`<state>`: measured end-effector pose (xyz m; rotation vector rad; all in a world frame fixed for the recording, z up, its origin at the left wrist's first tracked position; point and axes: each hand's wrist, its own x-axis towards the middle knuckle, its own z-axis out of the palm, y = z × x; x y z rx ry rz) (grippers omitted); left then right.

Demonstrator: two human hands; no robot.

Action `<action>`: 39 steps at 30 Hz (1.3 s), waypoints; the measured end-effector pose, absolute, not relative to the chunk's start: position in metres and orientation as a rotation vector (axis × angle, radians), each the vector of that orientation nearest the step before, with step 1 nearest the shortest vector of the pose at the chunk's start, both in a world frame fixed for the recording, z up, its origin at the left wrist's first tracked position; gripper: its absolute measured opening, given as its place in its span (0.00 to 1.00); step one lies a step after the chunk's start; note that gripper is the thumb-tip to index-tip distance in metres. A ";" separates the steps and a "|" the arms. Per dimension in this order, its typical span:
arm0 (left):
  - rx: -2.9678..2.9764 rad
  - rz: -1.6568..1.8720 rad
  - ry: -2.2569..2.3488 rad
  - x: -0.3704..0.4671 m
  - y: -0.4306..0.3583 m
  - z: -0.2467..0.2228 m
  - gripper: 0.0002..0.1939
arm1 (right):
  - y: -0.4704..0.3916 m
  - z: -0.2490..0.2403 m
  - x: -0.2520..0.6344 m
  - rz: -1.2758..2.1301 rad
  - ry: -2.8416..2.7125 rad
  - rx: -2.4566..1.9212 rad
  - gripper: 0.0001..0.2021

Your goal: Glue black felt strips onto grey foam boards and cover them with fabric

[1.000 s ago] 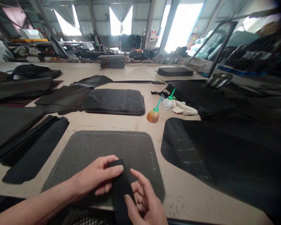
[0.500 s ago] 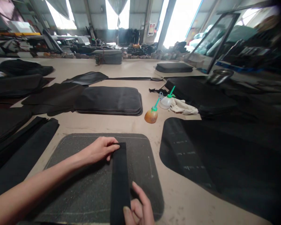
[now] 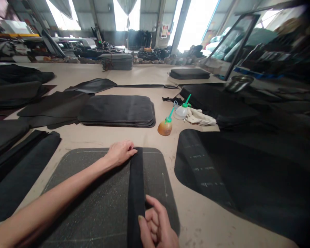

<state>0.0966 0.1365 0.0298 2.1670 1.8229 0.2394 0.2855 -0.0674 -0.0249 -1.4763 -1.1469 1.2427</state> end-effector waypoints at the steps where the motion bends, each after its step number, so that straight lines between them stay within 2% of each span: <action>1: 2.167 0.229 1.832 0.097 0.137 0.030 0.13 | -0.067 -0.024 0.286 1.246 -1.153 -1.469 0.28; 9: 2.195 0.283 1.921 0.101 0.131 0.026 0.10 | -0.059 0.001 0.299 1.328 -1.262 -1.424 0.24; 12: 2.431 0.313 1.859 0.105 0.124 0.026 0.10 | -0.055 0.017 0.306 1.350 -1.401 -1.420 0.21; 15: 2.730 0.169 1.665 0.108 0.117 0.025 0.10 | -0.052 0.025 0.311 1.303 -1.499 -1.452 0.18; 19: 2.891 0.146 1.660 0.110 0.104 0.024 0.13 | -0.055 0.026 0.314 1.329 -1.549 -1.472 0.18; 28: 3.027 0.223 1.597 0.104 0.099 0.017 0.11 | -0.061 0.018 0.304 1.502 -1.351 -1.395 0.19; 30: 3.037 0.255 1.587 0.104 0.100 0.017 0.12 | -0.063 0.018 0.302 1.360 -1.484 -1.454 0.17; 35: 3.058 0.325 1.560 0.102 0.092 0.019 0.18 | -0.069 0.018 0.301 0.767 -1.921 -1.564 0.11; 39: 3.042 0.337 1.553 0.099 0.086 0.018 0.19 | -0.070 0.017 0.301 0.513 -2.053 -1.524 0.09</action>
